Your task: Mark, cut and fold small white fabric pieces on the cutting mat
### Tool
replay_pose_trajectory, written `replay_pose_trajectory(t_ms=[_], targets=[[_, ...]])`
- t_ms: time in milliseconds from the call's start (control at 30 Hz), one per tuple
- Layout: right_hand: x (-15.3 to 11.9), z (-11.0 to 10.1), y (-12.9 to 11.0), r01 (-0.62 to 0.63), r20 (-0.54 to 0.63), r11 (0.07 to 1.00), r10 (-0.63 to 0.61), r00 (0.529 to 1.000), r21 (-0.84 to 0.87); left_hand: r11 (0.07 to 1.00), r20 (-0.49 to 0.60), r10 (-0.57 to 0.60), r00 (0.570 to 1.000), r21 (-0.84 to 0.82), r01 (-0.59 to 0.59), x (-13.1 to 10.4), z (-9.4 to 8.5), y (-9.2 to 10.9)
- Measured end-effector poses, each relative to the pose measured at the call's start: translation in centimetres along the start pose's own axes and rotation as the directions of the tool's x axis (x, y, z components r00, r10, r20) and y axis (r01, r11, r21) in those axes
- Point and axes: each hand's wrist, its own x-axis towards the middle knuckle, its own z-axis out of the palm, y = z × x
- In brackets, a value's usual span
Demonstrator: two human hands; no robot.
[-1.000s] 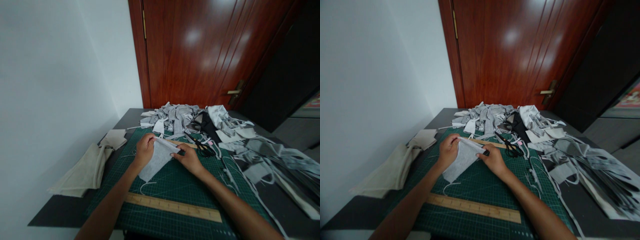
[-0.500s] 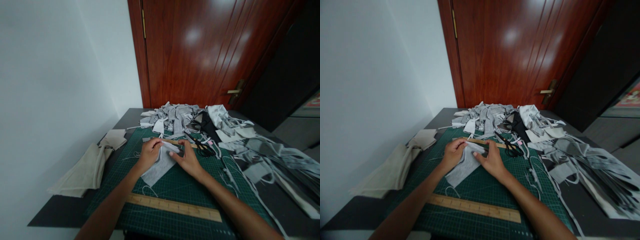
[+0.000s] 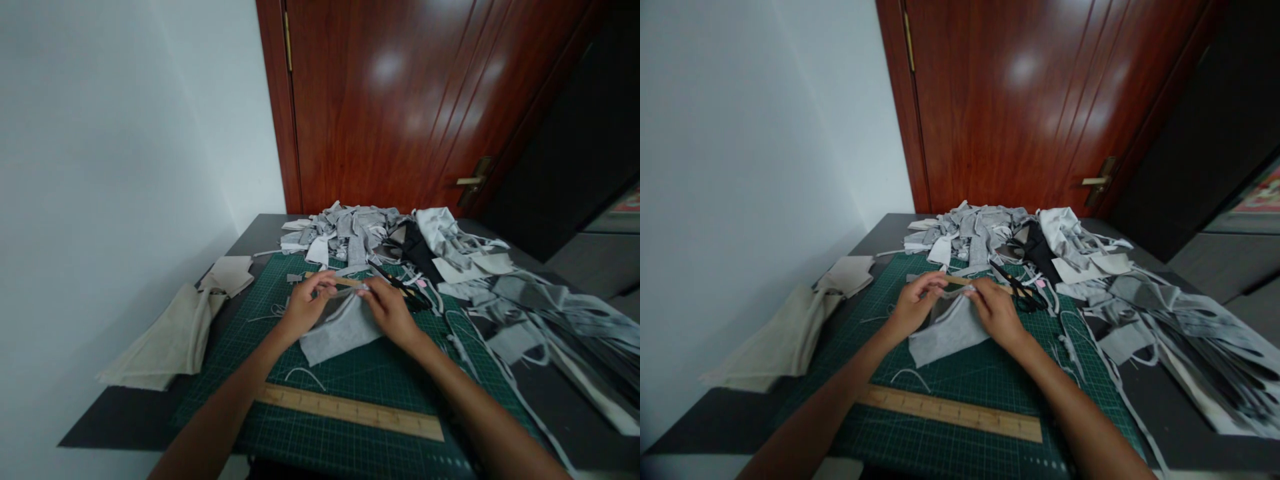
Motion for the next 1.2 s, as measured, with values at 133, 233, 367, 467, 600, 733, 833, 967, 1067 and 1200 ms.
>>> replay_pose_trajectory(t_ms=[133,233,367,467,600,733,833,967,1067,1200], targets=[[0.8,-2.7,1.4,0.072,-0.160,0.997,-0.068,0.985,0.016,0.988,-0.189,-0.128,0.974,-0.111,0.108,0.7,-0.3,-1.9],[1.0,-4.1,1.6,0.074,-0.224,0.997,-0.071,0.972,0.008,0.852,-0.100,-0.386,0.917,-0.419,0.313,0.3,0.8,-2.8],[1.0,-5.1,1.6,0.048,-0.293,0.999,-0.048,0.955,-0.010,0.438,0.230,-0.569,0.790,-0.728,0.528,-0.4,2.5,-2.5],[0.9,-5.4,1.6,0.052,-0.339,0.999,-0.055,0.939,-0.018,0.230,0.338,-0.608,0.718,-0.791,0.567,-0.6,2.8,-2.1],[0.9,-5.3,1.7,-0.003,-0.409,0.999,-0.012,0.913,-0.036,0.194,0.432,-0.546,0.718,-0.769,0.610,-0.9,2.5,-1.8],[1.0,-5.0,1.8,-0.064,-0.505,0.995,0.014,0.863,-0.082,0.317,0.458,-0.512,0.727,-0.686,0.655,-1.8,3.2,-1.5],[1.3,-4.9,1.4,-0.099,-0.558,0.991,0.031,0.829,-0.093,0.465,0.442,-0.508,0.739,-0.582,0.667,-2.7,4.6,-1.7],[1.7,-4.7,1.0,-0.144,-0.612,0.989,0.090,0.785,-0.039,0.777,0.363,-0.425,0.829,-0.323,0.540,-4.0,6.2,-2.2],[1.8,-4.5,0.9,-0.216,-0.585,0.976,0.157,0.796,-0.032,0.879,0.324,-0.288,0.901,-0.285,0.384,-4.6,7.0,-1.7],[1.8,-4.5,1.3,-0.257,-0.507,0.965,0.199,0.839,-0.045,0.779,0.287,-0.178,0.941,-0.543,0.313,-4.5,6.9,-0.3]])
